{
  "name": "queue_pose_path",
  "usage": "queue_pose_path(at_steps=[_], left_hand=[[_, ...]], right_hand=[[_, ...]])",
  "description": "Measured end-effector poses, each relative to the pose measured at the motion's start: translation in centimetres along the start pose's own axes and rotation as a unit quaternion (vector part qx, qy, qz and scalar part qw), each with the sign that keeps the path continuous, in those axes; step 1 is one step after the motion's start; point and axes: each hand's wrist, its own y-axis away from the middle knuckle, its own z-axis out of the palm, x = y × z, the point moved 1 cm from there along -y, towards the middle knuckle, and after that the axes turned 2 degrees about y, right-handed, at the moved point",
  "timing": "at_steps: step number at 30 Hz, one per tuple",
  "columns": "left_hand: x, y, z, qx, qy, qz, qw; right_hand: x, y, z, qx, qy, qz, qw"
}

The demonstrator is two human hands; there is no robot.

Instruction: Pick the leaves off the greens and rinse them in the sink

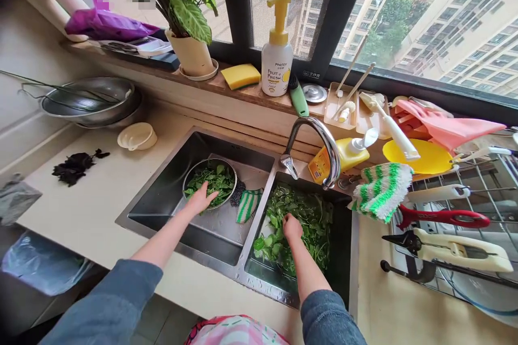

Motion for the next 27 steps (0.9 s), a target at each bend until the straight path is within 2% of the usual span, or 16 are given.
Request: queue_pose_path(at_steps=[2, 3, 5, 6, 8, 9, 11, 13, 15, 17, 19, 21, 23, 24, 26, 27], left_hand=[[-0.5, -0.9, 0.2, 0.034, -0.03, -0.01, 0.999], [-0.1, -0.7, 0.6, 0.051, -0.02, 0.02, 0.998], [2.0, 1.0, 1.8, 0.061, 0.055, 0.128, 0.988], [3.5, 2.4, 2.6, 0.048, 0.11, 0.183, 0.976], [6.7, 5.6, 4.8, -0.017, 0.224, 0.236, 0.945], [8.2, 7.3, 6.1, -0.07, 0.265, 0.249, 0.929], [10.6, 10.2, 8.8, -0.16, 0.326, 0.244, 0.899], [11.8, 12.5, 11.0, -0.206, 0.378, 0.223, 0.874], [12.3, 13.9, 12.5, -0.226, 0.42, 0.206, 0.854], [12.3, 14.8, 13.2, -0.243, 0.45, 0.191, 0.838], [12.1, 15.5, 13.3, -0.253, 0.467, 0.176, 0.829], [12.0, 15.9, 12.9, -0.25, 0.471, 0.167, 0.829], [11.7, 16.2, 12.4, -0.256, 0.465, 0.158, 0.833], [11.6, 16.3, 12.2, -0.269, 0.459, 0.154, 0.833], [11.4, 16.5, 11.7, -0.305, 0.433, 0.153, 0.835], [11.3, 16.6, 11.5, -0.321, 0.414, 0.157, 0.837]], right_hand=[[0.2, 0.4, 0.2, -0.022, -0.008, -0.024, 0.999], [0.4, 0.8, 0.0, -0.028, -0.02, -0.036, 0.999], [1.0, 2.1, -0.9, -0.033, -0.091, -0.065, 0.993], [1.2, 2.9, -1.6, -0.036, -0.148, -0.075, 0.985], [1.5, 5.0, -3.1, -0.057, -0.273, -0.075, 0.957], [1.6, 6.1, -3.9, -0.075, -0.328, -0.061, 0.94], [1.4, 8.4, -5.1, -0.112, -0.409, -0.018, 0.905], [0.9, 10.5, -5.8, -0.138, -0.48, 0.014, 0.866], [0.3, 12.1, -5.9, -0.149, -0.531, 0.029, 0.834], [-0.2, 13.3, -5.5, -0.153, -0.551, 0.03, 0.82], [-0.5, 14.1, -4.9, -0.157, -0.534, 0.013, 0.83], [-0.7, 14.5, -4.6, -0.136, -0.47, -0.027, 0.872], [-0.6, 14.7, -4.9, -0.06, -0.371, -0.093, 0.922], [-0.6, 14.7, -5.4, -0.011, -0.32, -0.133, 0.938], [-0.8, 14.7, -6.6, 0.056, -0.228, -0.229, 0.945], [-1.0, 14.8, -7.3, 0.062, -0.183, -0.278, 0.941]])
